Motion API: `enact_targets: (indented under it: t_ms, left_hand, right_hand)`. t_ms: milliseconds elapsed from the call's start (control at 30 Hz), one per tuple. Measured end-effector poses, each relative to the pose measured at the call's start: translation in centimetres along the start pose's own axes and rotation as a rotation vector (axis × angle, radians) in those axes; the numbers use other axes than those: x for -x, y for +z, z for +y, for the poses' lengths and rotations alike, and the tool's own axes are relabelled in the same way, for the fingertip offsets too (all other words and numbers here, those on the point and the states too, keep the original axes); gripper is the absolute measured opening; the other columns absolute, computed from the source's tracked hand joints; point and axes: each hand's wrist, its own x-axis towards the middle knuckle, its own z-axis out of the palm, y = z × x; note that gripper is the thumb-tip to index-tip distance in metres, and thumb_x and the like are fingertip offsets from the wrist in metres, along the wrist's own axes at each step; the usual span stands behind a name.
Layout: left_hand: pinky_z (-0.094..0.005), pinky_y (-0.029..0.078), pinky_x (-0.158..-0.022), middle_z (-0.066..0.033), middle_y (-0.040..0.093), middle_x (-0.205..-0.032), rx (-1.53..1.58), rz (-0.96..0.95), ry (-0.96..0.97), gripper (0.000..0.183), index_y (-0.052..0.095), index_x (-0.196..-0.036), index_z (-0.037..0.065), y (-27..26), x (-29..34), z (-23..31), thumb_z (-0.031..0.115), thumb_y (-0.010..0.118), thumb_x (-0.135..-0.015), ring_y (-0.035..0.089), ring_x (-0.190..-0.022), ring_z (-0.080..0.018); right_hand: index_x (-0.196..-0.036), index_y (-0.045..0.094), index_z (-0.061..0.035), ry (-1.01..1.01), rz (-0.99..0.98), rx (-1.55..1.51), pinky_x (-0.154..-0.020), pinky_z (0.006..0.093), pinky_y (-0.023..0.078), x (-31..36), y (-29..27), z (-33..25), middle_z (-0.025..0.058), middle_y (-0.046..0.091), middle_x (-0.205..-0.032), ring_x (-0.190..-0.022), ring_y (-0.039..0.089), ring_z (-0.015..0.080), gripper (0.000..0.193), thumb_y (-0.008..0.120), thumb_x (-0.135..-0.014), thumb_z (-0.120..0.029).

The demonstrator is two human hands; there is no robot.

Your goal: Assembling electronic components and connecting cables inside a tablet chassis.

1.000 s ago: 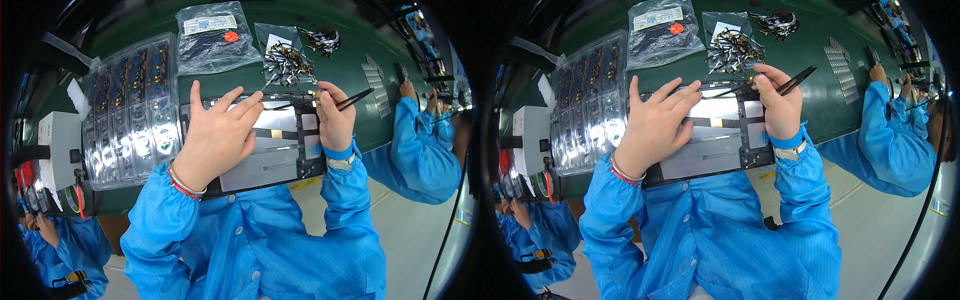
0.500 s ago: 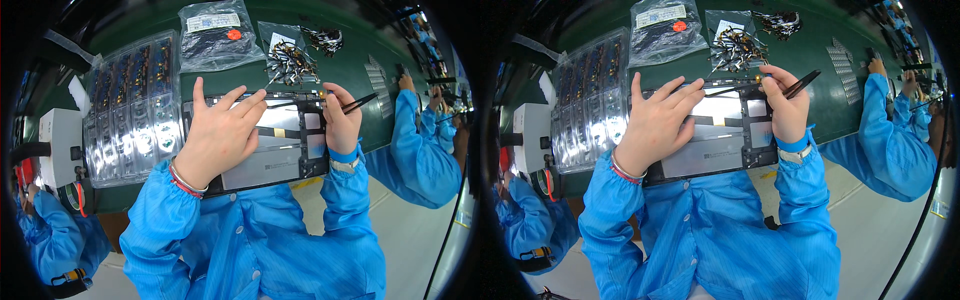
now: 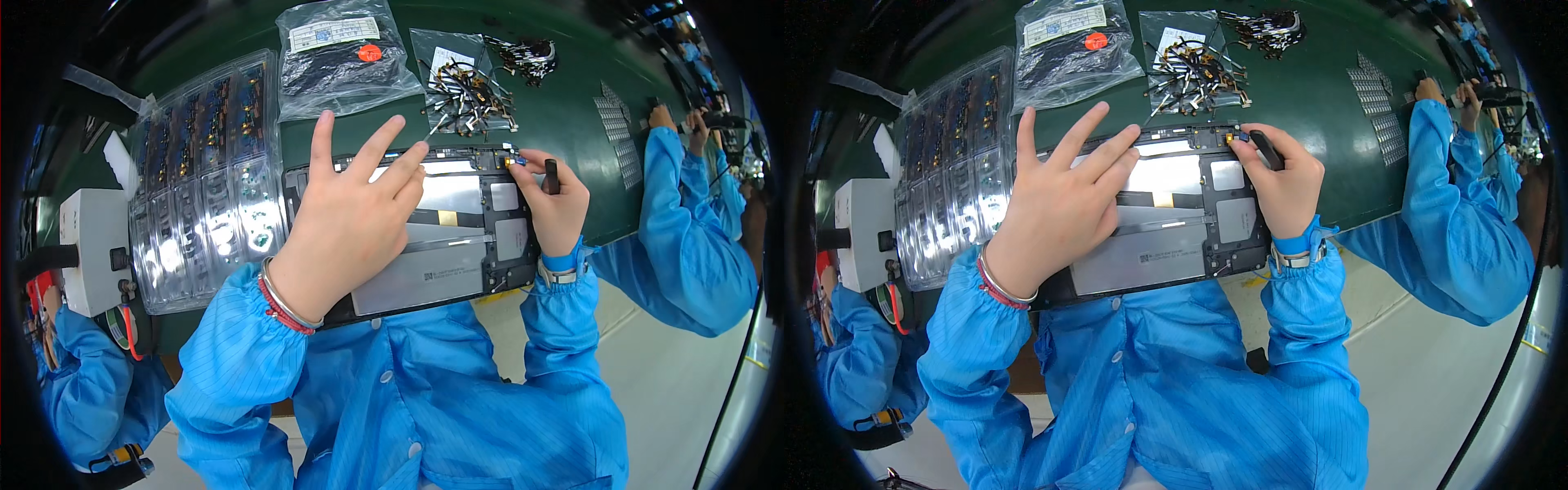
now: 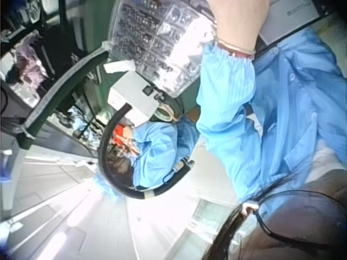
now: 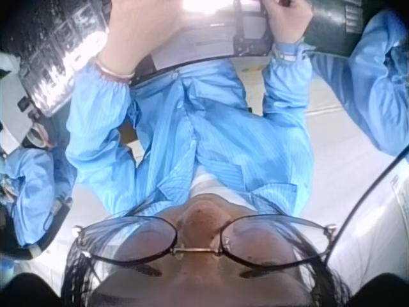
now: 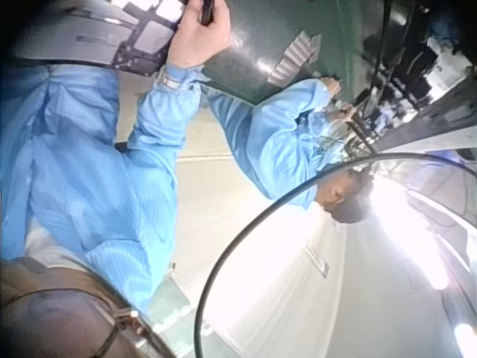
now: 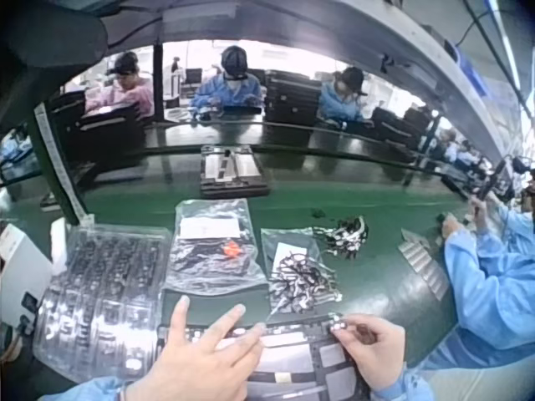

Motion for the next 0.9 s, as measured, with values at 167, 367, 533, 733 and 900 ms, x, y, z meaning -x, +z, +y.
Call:
enact_targets:
  t_ms: [167,367,533,733,900]
  left_hand:
    - [-0.0619,0.012,-0.105,0.0056,0.053,-0.123,-0.043,0.026,0.125,0.027,0.067,-0.094,0.009,0.0,-0.5,0.0,0.012,0.063,-0.068,0.036,-0.128,-0.0168]
    - [-0.0581,0.014,-0.108,0.0051,0.056,-0.108,-0.123,-0.108,0.257,0.020,0.069,-0.088,0.007,-1.2,-1.8,-0.1,0.010,0.062,-0.069,0.044,-0.120,-0.0125]
    - [-0.0560,0.016,-0.109,0.0025,0.057,-0.102,-0.156,-0.135,0.349,0.017,0.069,-0.084,0.007,-1.6,-2.9,-0.3,0.009,0.061,-0.069,0.048,-0.114,-0.0126]
    - [-0.0548,0.020,-0.109,-0.0010,0.058,-0.108,-0.283,-0.162,0.487,0.014,0.070,-0.075,0.008,-1.3,-3.6,0.7,0.008,0.059,-0.067,0.047,-0.116,-0.0155]
    - [-0.0548,0.020,-0.109,-0.0045,0.058,-0.117,-0.255,-0.246,0.529,0.013,0.071,-0.071,0.010,-1.8,-4.6,1.5,0.010,0.060,-0.065,0.044,-0.120,-0.0190]
  right_hand:
    - [-0.096,0.066,-0.0019,-0.092,0.024,0.065,-0.057,0.0206,0.043,0.2,0.1,0.1,0.0055,0.064,-0.079,-0.067,0.055,0.0082,0.022,0.071,-0.074,-0.004]
    - [-0.096,0.066,-0.0019,-0.150,0.020,0.070,-0.061,0.0227,0.047,0.0,0.1,0.2,0.0072,0.064,-0.079,-0.069,0.058,0.0120,0.025,0.070,-0.071,0.001]
    - [-0.096,0.066,-0.0035,-0.114,-0.003,0.032,-0.065,0.0270,0.051,-0.2,0.0,0.2,0.0110,0.065,-0.081,-0.073,0.064,0.0189,0.031,0.068,-0.066,0.006]
    - [-0.095,0.066,-0.0007,-0.126,-0.018,0.016,-0.063,0.0213,0.047,-0.4,-0.1,0.7,0.0053,0.064,-0.079,-0.071,0.058,0.0087,0.021,0.070,-0.075,-0.001]
    - [-0.094,0.066,-0.0006,-0.125,-0.041,0.025,-0.066,0.0224,0.049,-0.6,-0.4,0.6,0.0072,0.066,-0.083,-0.074,0.061,0.0101,0.020,0.070,-0.074,0.001]
